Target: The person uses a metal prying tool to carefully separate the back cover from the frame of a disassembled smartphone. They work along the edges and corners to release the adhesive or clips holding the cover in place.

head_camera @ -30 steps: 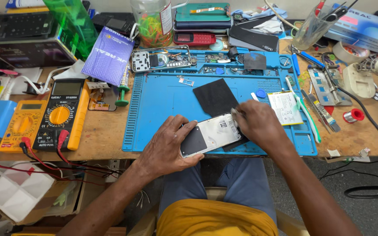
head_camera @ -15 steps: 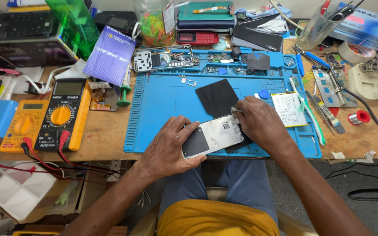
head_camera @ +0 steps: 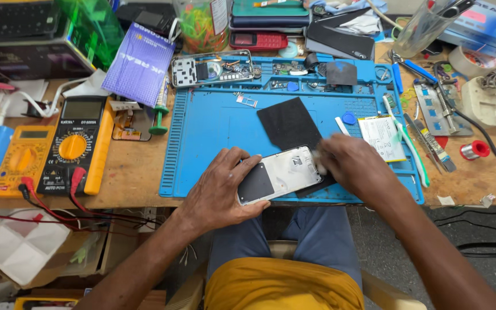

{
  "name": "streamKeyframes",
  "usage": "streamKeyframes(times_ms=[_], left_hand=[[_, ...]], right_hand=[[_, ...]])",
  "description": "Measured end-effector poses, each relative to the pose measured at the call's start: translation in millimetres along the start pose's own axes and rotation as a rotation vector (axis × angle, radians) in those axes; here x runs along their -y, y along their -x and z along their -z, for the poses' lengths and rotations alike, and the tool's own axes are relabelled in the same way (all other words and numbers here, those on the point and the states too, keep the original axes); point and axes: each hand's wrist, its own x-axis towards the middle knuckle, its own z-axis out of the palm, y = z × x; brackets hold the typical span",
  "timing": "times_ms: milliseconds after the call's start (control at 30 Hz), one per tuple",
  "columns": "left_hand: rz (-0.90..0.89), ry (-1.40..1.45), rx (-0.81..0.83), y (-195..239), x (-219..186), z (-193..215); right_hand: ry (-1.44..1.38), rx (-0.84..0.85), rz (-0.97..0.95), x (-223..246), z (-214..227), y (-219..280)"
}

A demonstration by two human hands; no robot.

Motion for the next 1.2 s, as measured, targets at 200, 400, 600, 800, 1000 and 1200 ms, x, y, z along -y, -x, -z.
streamKeyframes(times_ms=[200, 400, 600, 800, 1000, 1200], left_hand=[[-0.043, -0.02, -0.022, 0.8, 4.3, -2.4], [0.002, 0.02, 0.005, -1.8, 1.6, 1.0], [-0.013, 0.009, 0.0, -1.0, 4.3, -2.3], [-0.001, 0.023, -0.003, -2.4, 2.3, 1.1], [-0.013, -0.003, -0.014, -3.7, -0.1, 1.4], [-0.013, 0.002, -0.038, 2.2, 0.6, -1.1]], right_hand=[[-0.047, -0.035, 0.071, -3.4, 2.9, -13.0], [-0.057, 0.036, -0.034, 11.8, 15.1, 0.2], [-0.017, -0.071, 0.122, 4.9, 5.8, -18.6], [-0.033, 0.043, -0.043, 34.3, 28.5, -2.1], [0.001, -0.113, 0.036, 16.6, 16.4, -17.0], [-0.273, -0.246, -0.177, -23.2, 21.6, 13.9]])
